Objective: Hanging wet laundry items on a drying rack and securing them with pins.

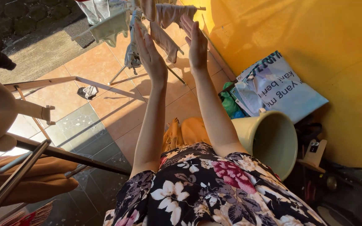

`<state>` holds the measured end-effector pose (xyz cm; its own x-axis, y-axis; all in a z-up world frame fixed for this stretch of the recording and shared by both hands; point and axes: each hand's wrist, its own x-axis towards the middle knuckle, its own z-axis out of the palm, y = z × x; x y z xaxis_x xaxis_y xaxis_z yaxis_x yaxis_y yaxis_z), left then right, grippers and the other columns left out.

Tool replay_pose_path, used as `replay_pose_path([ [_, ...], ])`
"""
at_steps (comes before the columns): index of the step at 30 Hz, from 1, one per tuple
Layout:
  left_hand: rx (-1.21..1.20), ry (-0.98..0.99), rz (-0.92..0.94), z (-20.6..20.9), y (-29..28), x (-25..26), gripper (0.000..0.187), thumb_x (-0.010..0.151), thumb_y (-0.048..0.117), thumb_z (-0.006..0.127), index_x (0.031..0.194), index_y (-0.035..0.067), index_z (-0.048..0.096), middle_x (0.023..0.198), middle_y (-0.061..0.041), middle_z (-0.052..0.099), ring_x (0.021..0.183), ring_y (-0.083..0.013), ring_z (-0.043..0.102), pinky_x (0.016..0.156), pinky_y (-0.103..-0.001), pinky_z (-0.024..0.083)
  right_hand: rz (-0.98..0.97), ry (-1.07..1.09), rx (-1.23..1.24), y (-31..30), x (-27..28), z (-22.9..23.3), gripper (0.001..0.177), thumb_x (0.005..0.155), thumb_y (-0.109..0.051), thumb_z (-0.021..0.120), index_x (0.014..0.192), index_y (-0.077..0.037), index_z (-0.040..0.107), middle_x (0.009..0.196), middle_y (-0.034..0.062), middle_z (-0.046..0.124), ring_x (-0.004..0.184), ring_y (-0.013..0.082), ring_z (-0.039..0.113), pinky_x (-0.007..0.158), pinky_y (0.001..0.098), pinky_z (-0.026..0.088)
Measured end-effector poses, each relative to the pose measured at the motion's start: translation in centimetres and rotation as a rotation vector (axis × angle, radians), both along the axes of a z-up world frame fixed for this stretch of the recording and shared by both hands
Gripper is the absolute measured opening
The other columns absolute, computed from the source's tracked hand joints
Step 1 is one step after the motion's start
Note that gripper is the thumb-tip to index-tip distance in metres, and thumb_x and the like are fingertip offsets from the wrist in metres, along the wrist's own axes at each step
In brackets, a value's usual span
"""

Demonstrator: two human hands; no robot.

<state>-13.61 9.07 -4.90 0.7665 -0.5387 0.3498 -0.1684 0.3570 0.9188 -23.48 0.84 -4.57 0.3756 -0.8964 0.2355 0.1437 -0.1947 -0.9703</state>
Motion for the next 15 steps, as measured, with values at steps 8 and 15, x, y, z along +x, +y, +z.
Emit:
replay_pose_path([
  [8, 0.025, 0.161, -0.154, -3.1, 6.0, -11.4, 0.057, 0.115, 0.037, 0.04, 0.161, 0.003, 0.034, 0.165, -0.016, 0.04, 0.154, -0.0344, 0.04, 0.127, -0.045, 0.034, -0.338, -0.003, 0.052, 7.6, -11.8, -4.4, 0.073, 0.108, -0.061, 0.036, 0.144, -0.002, 0.061, 0.149, 0.0163, 0.064, 0.146, 0.0305, 0.054, 0.121, 0.0507, 0.038],
  [15, 0.165, 0.218, -0.401, -4.2, 8.0, -21.2, 0.057, 0.112, 0.044, 0.041, 0.158, 0.01, 0.038, 0.155, -0.01, 0.053, 0.132, -0.0299, 0.061, 0.106, -0.041, 0.045, -0.519, 0.081, 0.104, 11.6, -23.3, -5.9, 0.067, 0.106, -0.059, 0.039, 0.136, -0.005, 0.067, 0.141, 0.0106, 0.068, 0.138, 0.0263, 0.055, 0.113, 0.0476, 0.042],
])
